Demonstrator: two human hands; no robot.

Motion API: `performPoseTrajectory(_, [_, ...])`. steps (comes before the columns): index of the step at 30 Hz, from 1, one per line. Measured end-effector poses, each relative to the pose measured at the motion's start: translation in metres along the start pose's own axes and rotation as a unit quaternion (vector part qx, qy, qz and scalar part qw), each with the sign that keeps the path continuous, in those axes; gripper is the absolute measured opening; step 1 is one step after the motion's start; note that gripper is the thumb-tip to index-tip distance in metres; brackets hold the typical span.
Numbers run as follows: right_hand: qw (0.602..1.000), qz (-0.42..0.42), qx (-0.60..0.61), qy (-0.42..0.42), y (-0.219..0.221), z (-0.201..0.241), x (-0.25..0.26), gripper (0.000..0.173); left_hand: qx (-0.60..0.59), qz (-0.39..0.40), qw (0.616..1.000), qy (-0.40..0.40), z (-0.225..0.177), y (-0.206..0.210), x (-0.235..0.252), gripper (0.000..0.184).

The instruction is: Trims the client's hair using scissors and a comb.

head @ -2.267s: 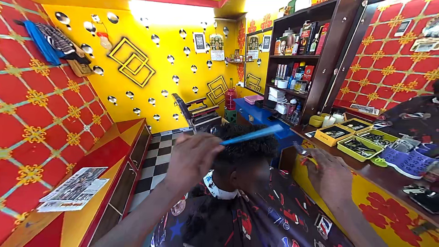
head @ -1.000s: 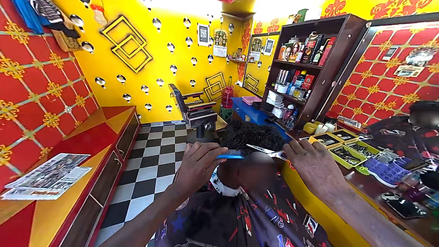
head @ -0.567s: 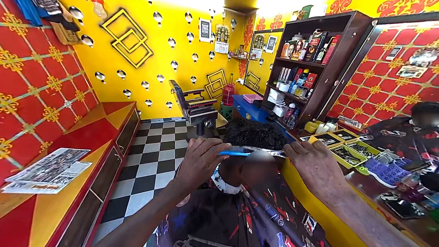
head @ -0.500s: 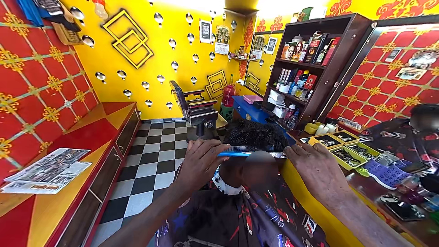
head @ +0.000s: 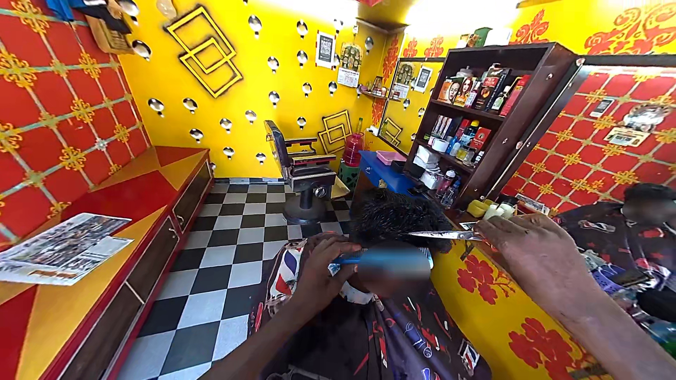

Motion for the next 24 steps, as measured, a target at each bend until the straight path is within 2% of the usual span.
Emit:
performPoseTrajectory(3, [0.999, 0.033, -0.043, -0.001, -0.017, 0.018, 0.012, 0.021, 0.010, -0.055, 0.998, 0.023, 0.002, 0.001, 0.005, 0.031])
performPoseTrajectory(5, [0.992, 0.103, -0.068, 0.011, -0.035, 0.034, 0.023, 0.026, 0.033, -0.088, 0.995, 0.040, 0.001, 0.001, 0.009, 0.031])
performPoseTrajectory(7, [0.993, 0.075, -0.093, -0.009, -0.024, 0.034, 0.026, 0.031, 0.068, -0.113, 0.989, 0.066, -0.001, 0.000, 0.013, 0.030])
performPoseTrajectory(13, [0.990, 0.057, -0.112, -0.056, -0.025, 0.046, 0.041, 0.018, 0.124, -0.158, 0.969, 0.144, -0.008, -0.003, 0.020, 0.026])
performPoseTrajectory(16, [0.988, 0.083, -0.112, -0.066, -0.030, 0.046, 0.039, 0.019, 0.136, -0.161, 0.966, 0.152, -0.010, -0.006, 0.022, 0.026])
performPoseTrajectory(24, [0.992, 0.049, -0.102, -0.048, -0.024, 0.043, 0.039, 0.025, 0.148, -0.154, 0.962, 0.169, -0.014, -0.012, 0.026, 0.025])
Point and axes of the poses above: each hand's wrist, its own x-axis towards the middle knuckle, its own y-axis out of the palm, z = x × y, the point moved 2 cm from there along x, towards the middle knuckle, and after that the axes turned 1 degree about -x, right-handed, at the moved point
